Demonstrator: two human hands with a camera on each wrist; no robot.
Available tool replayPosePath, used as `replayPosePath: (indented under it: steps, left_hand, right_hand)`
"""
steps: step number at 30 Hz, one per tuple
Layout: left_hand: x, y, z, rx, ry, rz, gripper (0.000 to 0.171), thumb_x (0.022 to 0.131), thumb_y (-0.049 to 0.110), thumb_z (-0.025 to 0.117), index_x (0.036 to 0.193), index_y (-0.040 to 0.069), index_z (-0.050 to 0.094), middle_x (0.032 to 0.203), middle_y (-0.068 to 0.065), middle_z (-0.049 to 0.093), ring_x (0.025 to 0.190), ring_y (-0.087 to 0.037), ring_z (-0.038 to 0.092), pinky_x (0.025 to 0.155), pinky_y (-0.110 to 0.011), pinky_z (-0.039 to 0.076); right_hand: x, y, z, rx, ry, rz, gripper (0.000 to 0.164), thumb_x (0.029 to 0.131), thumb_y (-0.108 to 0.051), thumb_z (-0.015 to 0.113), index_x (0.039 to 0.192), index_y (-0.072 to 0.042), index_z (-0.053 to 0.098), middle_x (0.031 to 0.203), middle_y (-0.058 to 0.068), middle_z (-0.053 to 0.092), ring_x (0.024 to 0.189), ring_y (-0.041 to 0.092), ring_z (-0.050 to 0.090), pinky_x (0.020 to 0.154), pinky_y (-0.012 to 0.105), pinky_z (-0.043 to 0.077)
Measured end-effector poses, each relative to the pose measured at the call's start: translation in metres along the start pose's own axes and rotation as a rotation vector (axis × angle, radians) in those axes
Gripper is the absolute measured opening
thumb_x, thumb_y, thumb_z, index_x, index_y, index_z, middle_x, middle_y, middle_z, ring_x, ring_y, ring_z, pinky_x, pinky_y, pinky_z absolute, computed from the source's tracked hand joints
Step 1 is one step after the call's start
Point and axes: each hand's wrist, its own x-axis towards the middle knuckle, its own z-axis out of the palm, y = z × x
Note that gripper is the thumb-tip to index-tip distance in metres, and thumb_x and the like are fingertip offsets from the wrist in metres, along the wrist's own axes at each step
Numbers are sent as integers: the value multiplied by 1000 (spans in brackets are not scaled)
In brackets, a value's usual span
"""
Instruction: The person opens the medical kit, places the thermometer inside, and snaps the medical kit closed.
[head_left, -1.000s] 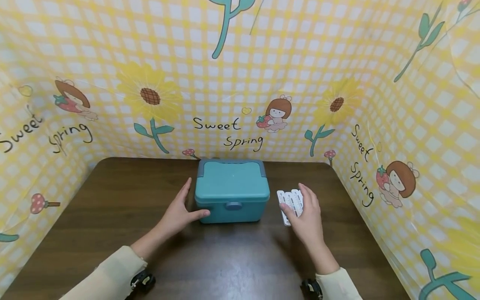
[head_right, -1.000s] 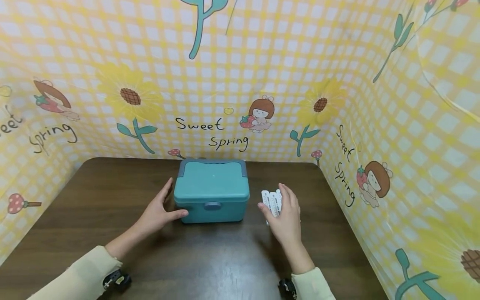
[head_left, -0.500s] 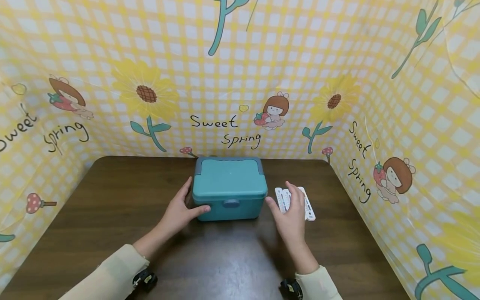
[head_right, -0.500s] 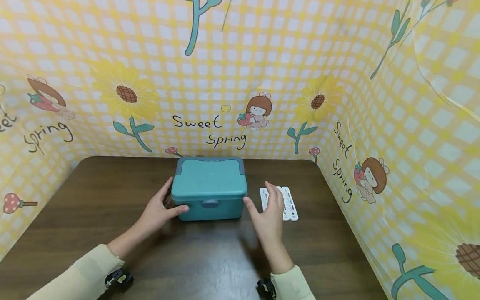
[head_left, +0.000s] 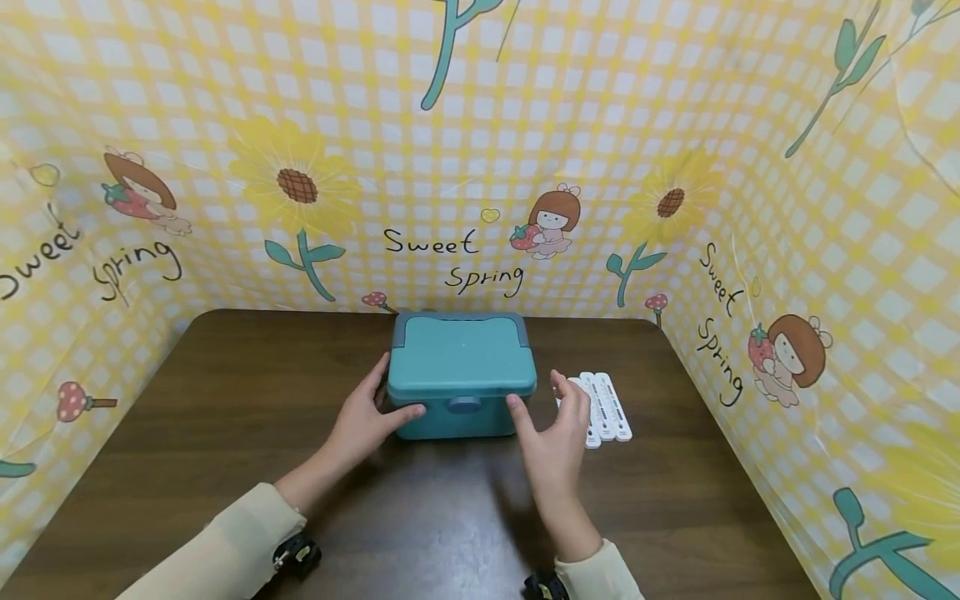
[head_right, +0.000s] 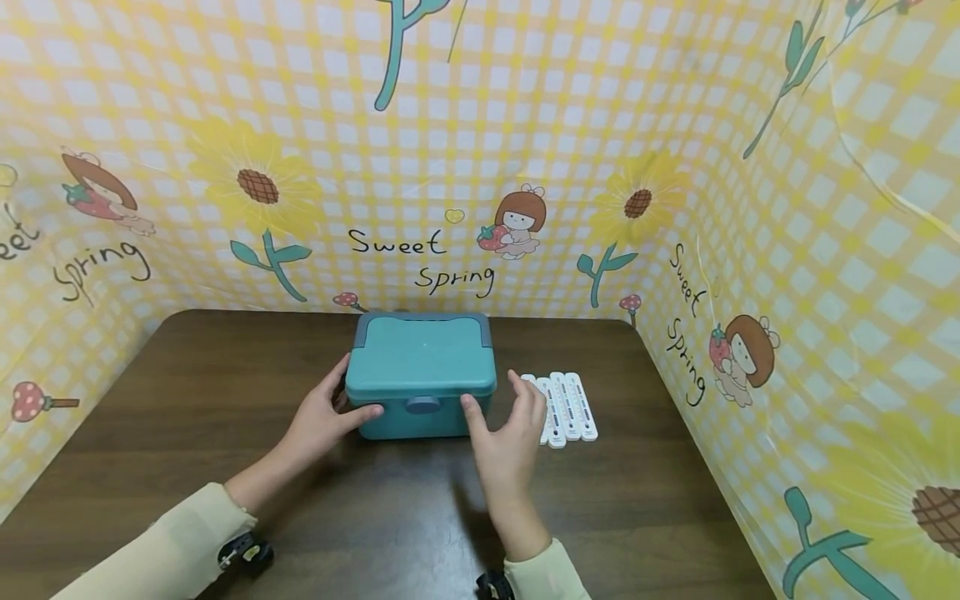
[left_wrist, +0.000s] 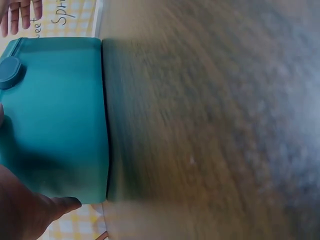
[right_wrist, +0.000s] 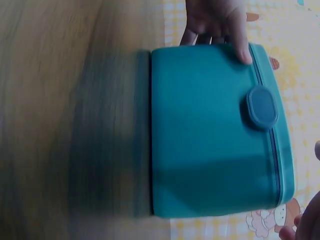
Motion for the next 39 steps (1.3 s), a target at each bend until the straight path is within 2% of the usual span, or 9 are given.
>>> replayPosePath:
  steps: [7,18,28,39]
  left_hand:
    - [-1,-1,5,15,32,35,114,82,54,82,166,20,13,169,-9,26,152,-32,33,117,-53,38]
    - [-3,3,15,18,76,73,108,84,54,81,165,25,15,164,-9,36,147,-31,41,113,-56,43]
    - [-3,8,21,19,111,40,110,84,57,79,165,22,15,166,-8,33,149,-30,38,114,-54,43]
    - [-3,7,27,31,142,39,107,85,55,79,165,19,18,165,-9,34,149,-30,38,114,-54,42]
  right_hand:
    - [-14,-10,10,3,-1,47,69,83,-45,85,135,-9,59,129,8,56,120,23,55,104,45,47]
    - [-28,-14,23,18,-39,54,67,84,-47,84,134,-10,59,130,9,56,121,23,57,104,45,51]
    - [-36,-18,40,58,-68,90,58,84,-43,85,128,-11,63,126,6,59,119,21,58,104,46,52]
    - [-41,-21,56,63,-75,166,52,84,-39,85,123,-11,64,123,7,61,116,24,60,100,50,53]
